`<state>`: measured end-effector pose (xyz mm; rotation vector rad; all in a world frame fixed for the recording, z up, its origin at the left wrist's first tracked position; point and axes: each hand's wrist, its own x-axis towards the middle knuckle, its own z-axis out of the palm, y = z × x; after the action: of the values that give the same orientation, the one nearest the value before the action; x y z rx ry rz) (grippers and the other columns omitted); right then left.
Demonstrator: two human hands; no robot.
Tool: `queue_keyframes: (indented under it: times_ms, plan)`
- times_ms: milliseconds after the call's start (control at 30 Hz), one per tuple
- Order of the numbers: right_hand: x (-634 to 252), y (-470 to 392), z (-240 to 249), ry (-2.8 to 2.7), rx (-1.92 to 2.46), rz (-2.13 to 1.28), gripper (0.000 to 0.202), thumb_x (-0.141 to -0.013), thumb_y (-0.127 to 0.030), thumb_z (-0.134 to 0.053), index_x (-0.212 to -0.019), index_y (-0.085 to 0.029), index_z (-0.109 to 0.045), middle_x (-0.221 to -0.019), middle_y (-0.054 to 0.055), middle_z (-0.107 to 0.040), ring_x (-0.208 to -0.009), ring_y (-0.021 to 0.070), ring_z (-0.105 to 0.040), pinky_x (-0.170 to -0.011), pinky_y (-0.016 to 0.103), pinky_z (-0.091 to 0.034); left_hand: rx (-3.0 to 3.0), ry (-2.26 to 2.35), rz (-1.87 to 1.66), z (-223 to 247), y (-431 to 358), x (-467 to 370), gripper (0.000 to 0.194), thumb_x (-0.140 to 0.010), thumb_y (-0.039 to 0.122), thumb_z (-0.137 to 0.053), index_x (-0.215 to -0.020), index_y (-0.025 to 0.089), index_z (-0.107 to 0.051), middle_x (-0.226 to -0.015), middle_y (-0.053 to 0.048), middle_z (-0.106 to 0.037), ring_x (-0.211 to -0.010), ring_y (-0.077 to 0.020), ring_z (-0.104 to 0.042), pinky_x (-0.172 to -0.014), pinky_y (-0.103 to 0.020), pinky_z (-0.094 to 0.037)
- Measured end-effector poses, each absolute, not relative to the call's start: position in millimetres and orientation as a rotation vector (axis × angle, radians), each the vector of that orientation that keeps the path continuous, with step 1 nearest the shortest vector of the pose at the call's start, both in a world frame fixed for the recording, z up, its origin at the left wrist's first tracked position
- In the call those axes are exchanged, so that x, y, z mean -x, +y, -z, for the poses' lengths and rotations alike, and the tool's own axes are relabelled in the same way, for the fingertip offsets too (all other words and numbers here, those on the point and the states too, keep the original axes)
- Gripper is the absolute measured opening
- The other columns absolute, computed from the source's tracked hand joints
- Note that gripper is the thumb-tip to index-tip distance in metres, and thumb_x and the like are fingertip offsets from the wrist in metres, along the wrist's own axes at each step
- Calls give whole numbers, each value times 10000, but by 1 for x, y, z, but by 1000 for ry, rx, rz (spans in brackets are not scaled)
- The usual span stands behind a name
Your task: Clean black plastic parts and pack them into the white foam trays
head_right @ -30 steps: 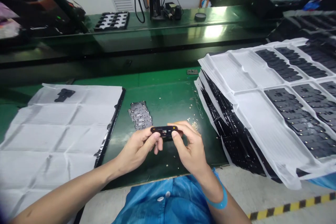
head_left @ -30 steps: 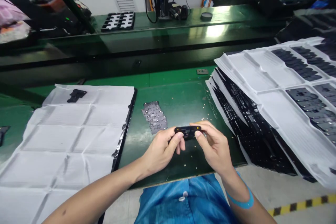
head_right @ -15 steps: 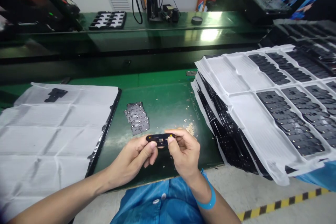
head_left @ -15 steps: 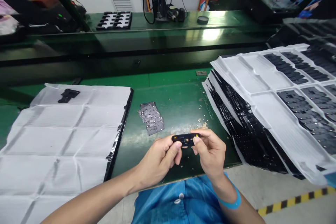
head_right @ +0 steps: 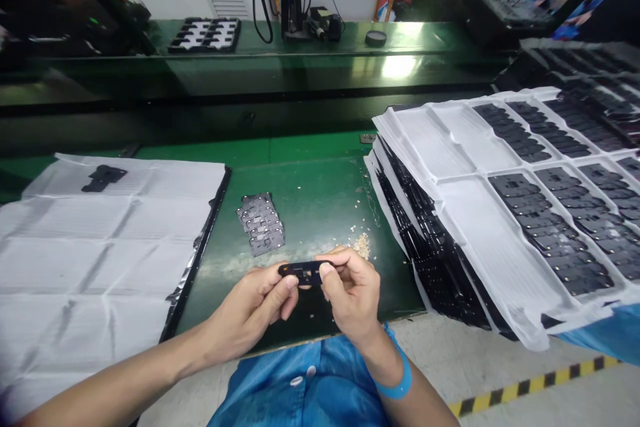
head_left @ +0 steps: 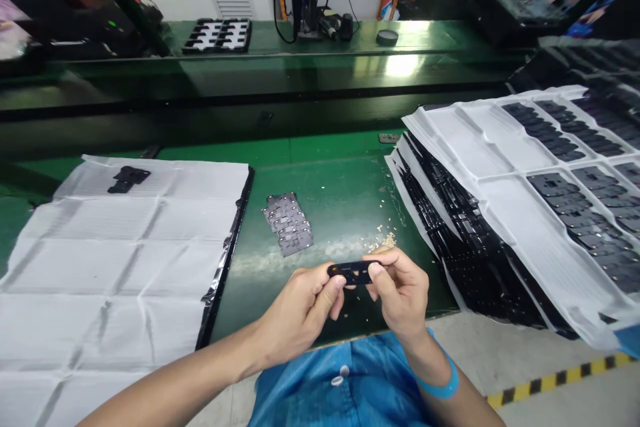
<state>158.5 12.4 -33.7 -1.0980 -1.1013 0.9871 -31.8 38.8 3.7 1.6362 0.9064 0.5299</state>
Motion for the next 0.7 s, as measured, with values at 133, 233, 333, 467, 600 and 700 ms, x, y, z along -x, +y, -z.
queue_keyframes:
  times_ms: [133, 233, 333, 467, 600, 700]
  plan:
    - [-158, 11, 34, -1103, 1122, -951, 117, -993, -232, -665, -910, -201, -742, -755, -6, -681, -432, 63, -512, -402, 189, -399, -1654, 909, -515, 0, 38, 32, 470, -1130, 393, -365, -762, 178, -562, -644, 33, -515, -557, -98, -457, -603, -250, -355]
    - [-155, 9, 33, -1086, 1140, -931, 131, -983, -240, -669, -874, -201, -730, -763, -3, -689, -430, 59, -494, -385, 180, -371, -1634, 896, -537, 0, 37, 33, 452, -1124, 386, -388, -769, 175, -573, -661, 26, -533, -583, -105, -482, -620, -251, -369]
    - [-152, 8, 31, -1070, 1166, -961, 137, -983, -246, -670, -867, -199, -727, -674, -32, -633, -399, 61, -496, -383, 179, -383, -1569, 899, -598, 2, 36, 34, 429, -1122, 365, -394, -783, 173, -574, -698, 21, -561, -619, -107, -528, -668, -250, -402]
    - [-147, 7, 30, -1093, 1195, -970, 121, -990, -256, -675, -911, -199, -748, -656, -40, -608, -398, 80, -540, -390, 194, -437, -1524, 919, -695, 8, 35, 35, 433, -1120, 342, -377, -760, 176, -552, -675, 29, -538, -599, -104, -505, -664, -251, -398]
    - [-143, 5, 29, -1120, 1180, -973, 113, -995, -268, -684, -937, -205, -758, -732, -16, -634, -425, 93, -578, -406, 216, -495, -1481, 966, -758, 13, 34, 33, 463, -1127, 380, -346, -741, 187, -513, -635, 35, -513, -547, -104, -459, -612, -260, -369]
    - [-141, 4, 28, -1121, 1190, -964, 114, -998, -274, -686, -938, -210, -760, -750, -9, -639, -423, 94, -583, -403, 221, -508, -1467, 977, -766, 14, 32, 33, 491, -1134, 429, -324, -736, 195, -489, -610, 39, -490, -524, -105, -438, -572, -264, -342]
